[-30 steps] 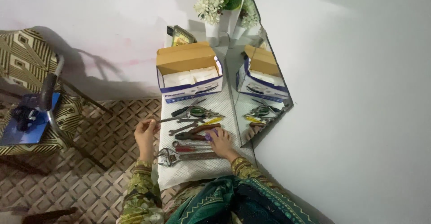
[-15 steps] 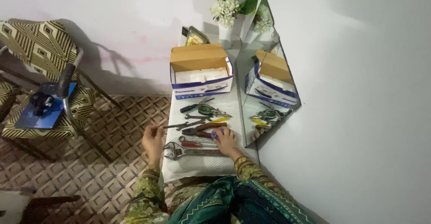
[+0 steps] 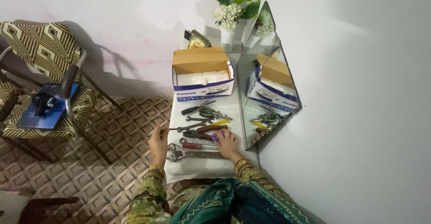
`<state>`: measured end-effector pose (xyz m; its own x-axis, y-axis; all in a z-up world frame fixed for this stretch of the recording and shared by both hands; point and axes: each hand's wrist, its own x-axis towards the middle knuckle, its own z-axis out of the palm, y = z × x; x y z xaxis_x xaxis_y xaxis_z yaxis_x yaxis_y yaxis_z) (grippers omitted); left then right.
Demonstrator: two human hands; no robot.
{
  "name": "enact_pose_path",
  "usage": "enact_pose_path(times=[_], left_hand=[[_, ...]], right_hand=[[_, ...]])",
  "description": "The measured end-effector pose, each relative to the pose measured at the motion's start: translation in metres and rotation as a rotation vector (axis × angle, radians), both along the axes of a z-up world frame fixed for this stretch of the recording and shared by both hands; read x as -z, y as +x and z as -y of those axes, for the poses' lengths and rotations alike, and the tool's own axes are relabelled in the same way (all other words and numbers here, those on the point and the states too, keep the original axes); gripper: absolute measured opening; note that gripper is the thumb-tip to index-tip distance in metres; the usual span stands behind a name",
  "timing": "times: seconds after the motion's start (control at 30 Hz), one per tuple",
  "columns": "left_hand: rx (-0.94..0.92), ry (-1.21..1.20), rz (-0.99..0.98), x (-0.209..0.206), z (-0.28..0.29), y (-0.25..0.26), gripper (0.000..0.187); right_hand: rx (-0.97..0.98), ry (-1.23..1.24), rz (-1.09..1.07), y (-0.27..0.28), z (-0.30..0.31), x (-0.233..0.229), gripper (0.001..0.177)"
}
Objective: Organizing and cleaning various hand tools including wrenches and pliers on a table.
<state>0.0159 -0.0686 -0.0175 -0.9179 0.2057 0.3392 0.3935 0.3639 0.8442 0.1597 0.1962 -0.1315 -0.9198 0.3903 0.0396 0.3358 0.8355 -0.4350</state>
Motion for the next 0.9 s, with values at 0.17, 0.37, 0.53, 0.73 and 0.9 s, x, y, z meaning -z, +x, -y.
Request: enact_pose_path(times=[0.17, 0.37, 0.53, 0.73, 0.9], left_hand=[[-0.037, -0.056, 0.017, 0.032, -0.011, -0.025, 0.012], [-0.018, -0.052, -0.039, -0.002, -0.021, -0.011, 0.013], [0.013, 0.031, -0.024, 0.006, -0.030, -0.017, 0.014], [0.079, 0.095, -0.024, 0.036, -0.048, -0.029, 0.013], [0.135, 0.097, -0.141, 0.029, -0.056, -0.020, 0.012]], right_hand=[[0.004, 0.002, -0.042, 0.004, 0.003, -0.005, 0.049], [-0.020, -0.070, 0.043, 0.006, 0.005, -0.029, 0.050], [-0.007, -0.006, 0.008, 0.006, 0.006, -0.018, 0.052], [-0.009, -0.006, -0.049, 0.007, 0.006, -0.019, 0.050], [-0.012, 0.048, -0.099, 0.007, 0.007, -0.017, 0.050]])
